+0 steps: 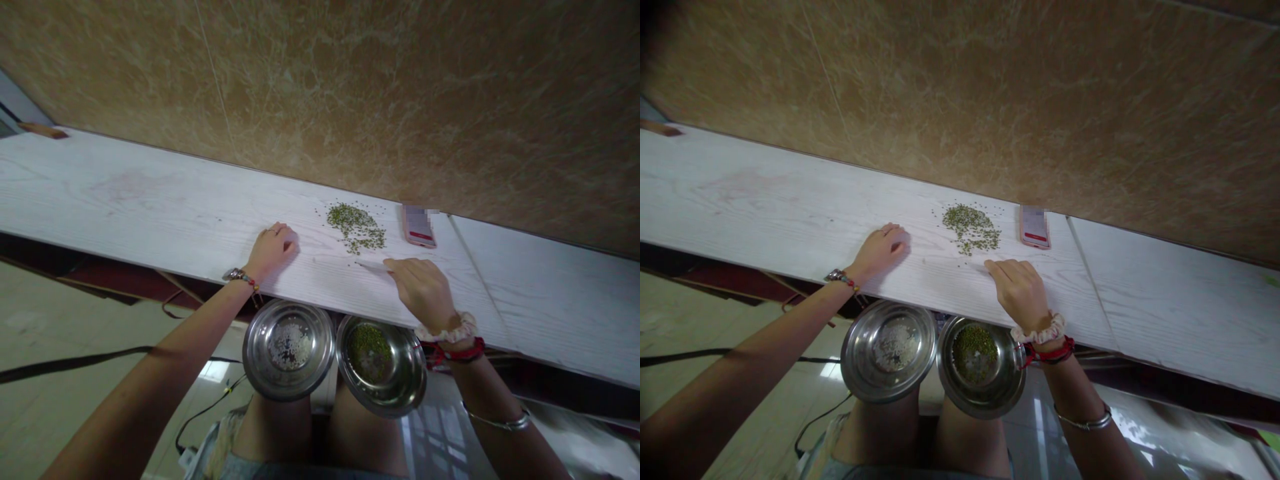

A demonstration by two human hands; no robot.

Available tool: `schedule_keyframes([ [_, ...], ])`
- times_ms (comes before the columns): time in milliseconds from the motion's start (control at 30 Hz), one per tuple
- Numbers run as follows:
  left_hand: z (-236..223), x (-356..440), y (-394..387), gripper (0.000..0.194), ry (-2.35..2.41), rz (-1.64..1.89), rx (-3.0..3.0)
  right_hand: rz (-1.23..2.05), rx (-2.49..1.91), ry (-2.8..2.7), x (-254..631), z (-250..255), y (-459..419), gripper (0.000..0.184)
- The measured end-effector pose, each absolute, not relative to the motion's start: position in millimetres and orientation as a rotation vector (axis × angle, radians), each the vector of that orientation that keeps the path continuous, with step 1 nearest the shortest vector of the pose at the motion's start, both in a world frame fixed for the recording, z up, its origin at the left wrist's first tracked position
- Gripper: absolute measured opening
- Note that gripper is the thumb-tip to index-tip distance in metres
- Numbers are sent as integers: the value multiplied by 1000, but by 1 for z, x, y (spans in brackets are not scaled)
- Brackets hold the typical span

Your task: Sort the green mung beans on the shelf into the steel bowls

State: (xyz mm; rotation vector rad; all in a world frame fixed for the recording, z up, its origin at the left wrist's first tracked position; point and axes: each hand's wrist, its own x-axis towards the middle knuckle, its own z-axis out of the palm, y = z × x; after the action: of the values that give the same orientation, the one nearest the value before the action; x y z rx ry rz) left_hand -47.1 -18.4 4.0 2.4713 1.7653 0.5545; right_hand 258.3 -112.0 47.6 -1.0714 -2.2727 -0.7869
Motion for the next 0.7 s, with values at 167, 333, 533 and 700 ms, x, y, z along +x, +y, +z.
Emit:
schedule_keyframes([
  [167, 5, -46, -21, 40, 1197, 406, 2716, -807, -1069, -2260, 258, 50, -113, 19],
  [333, 7, -47, -22, 43, 1081, 280, 2782, -770, -1108, -2275, 262, 43, -107, 24],
  [533, 7, -47, -23, 42, 1102, 255, 2794, -749, -1092, -2287, 264, 46, -110, 24],
  [700, 7, -46, -23, 44, 1154, 228, 2797, -780, -1036, -2282, 259, 53, -110, 22],
])
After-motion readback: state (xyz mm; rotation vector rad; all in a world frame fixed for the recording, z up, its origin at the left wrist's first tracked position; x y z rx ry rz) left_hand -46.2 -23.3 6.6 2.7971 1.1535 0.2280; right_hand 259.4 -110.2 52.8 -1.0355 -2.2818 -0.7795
